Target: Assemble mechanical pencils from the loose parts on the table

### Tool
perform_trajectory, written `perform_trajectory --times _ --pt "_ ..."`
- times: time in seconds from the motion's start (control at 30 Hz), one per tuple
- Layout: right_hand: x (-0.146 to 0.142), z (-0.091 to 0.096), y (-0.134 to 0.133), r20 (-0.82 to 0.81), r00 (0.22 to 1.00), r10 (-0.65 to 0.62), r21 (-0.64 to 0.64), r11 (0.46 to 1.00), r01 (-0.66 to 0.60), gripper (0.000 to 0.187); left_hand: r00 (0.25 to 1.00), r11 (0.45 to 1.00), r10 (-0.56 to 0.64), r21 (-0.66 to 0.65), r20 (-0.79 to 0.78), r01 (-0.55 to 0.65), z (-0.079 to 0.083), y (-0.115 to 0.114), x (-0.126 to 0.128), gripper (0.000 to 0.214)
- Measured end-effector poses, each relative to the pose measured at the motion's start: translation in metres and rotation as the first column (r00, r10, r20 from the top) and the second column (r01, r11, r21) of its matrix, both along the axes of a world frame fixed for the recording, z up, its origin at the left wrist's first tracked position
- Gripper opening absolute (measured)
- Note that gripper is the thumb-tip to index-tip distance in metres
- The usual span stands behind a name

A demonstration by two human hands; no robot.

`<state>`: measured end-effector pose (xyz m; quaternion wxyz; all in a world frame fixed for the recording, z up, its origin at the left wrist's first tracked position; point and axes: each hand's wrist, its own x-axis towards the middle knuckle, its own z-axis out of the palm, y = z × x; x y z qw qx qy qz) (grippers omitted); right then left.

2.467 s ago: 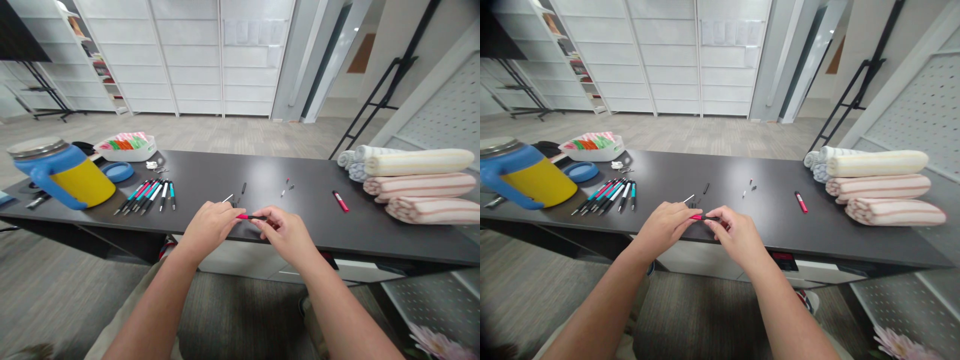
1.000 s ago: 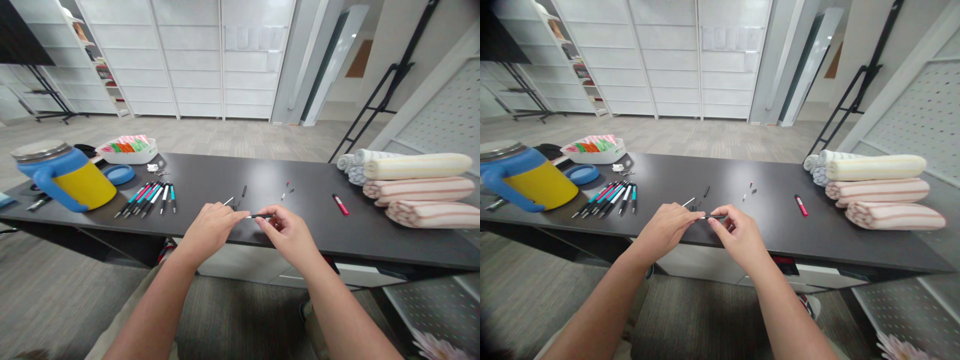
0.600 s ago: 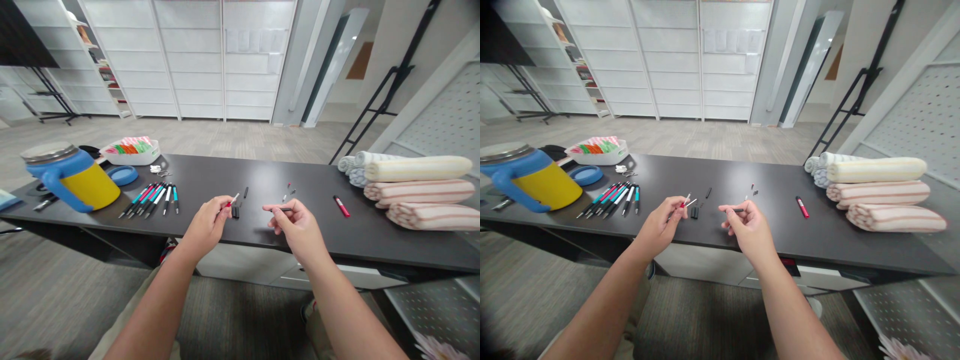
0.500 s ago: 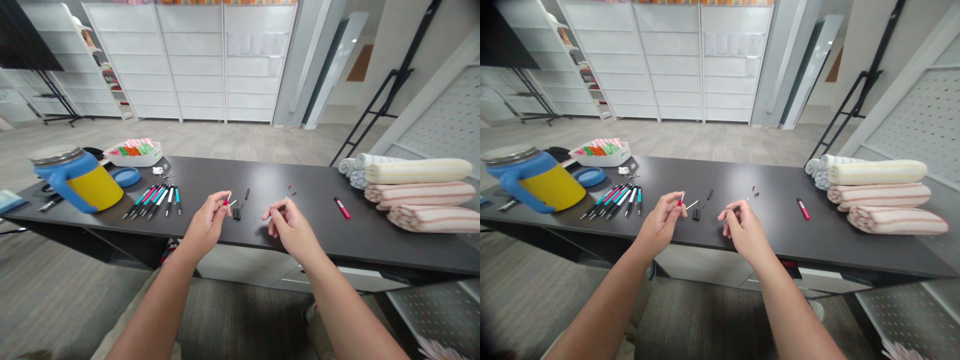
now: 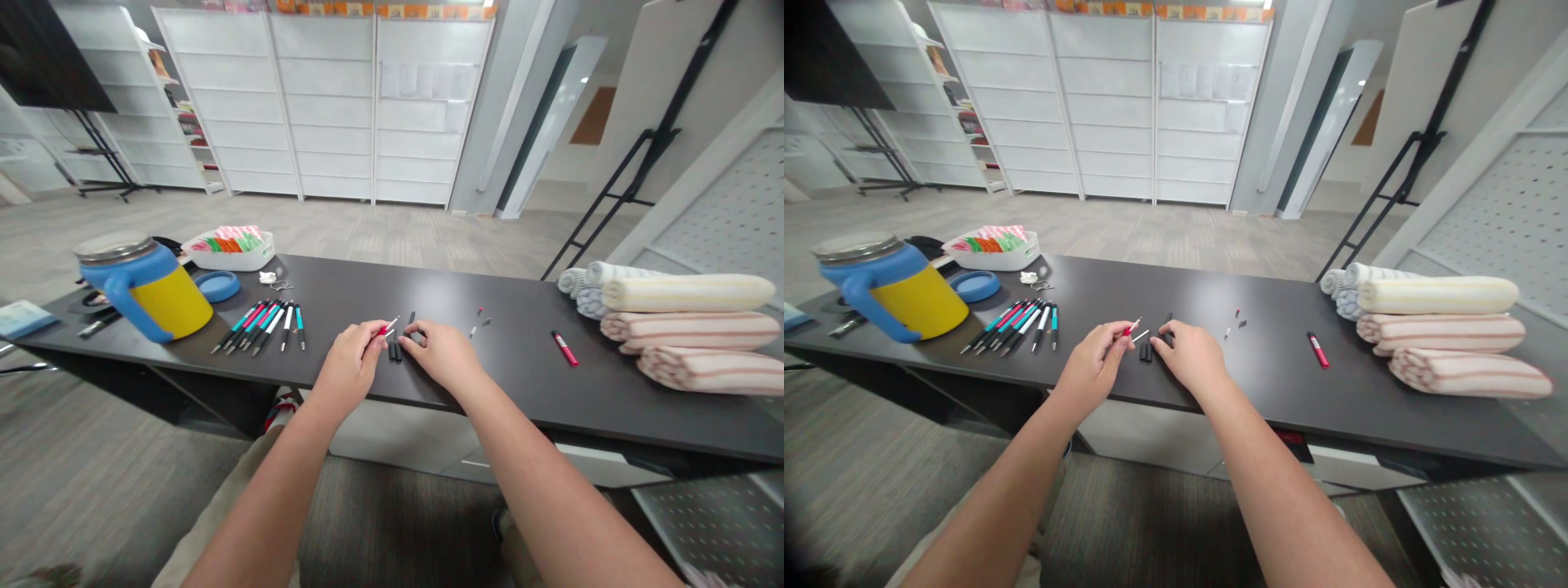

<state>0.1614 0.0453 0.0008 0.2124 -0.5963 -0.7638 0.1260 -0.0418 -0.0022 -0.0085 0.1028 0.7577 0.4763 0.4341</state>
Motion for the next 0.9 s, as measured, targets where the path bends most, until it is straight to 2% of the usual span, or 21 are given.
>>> perform_trajectory --times 0.33,0.47,0.57,0.63,0.77,0.9 --pt "0.013 0.004 -0.005 -0.072 0.997 0.03 -0.07 0.997 -0.035 0.015 0.994 1.0 0.006 0.008 -0.111 -0.006 0.002 0.0 0.003 0.025" --pt "0.028 0.005 -0.012 -0.137 0.991 0.011 -0.154 0.987 -0.032 0.017 0.979 1.0 -0.001 0.012 -0.202 0.003 -0.001 0.002 0.004 0.025" --pt "0.037 0.003 -0.023 -0.229 0.973 -0.021 -0.168 0.986 -0.018 0.022 0.964 1.0 -0.002 0.007 -0.265 0.004 -0.002 0.003 0.006 0.024" --pt "0.042 0.001 -0.031 -0.346 0.936 -0.061 -0.144 0.99 0.012 0.027 0.953 1.0 -0.012 0.013 -0.302 0.017 -0.002 0.003 0.007 0.024" --pt "0.05 -0.006 -0.044 -0.57 0.814 -0.112 -0.094 0.993 0.07 0.037 0.923 0.996 -0.059 0.034 -0.381 0.078 -0.001 0.0 0.008 0.025" --pt "0.054 -0.012 -0.047 -0.674 0.731 -0.105 -0.062 0.994 0.087 0.038 0.919 0.991 -0.1 0.043 -0.38 0.126 0.001 -0.003 0.008 0.024"
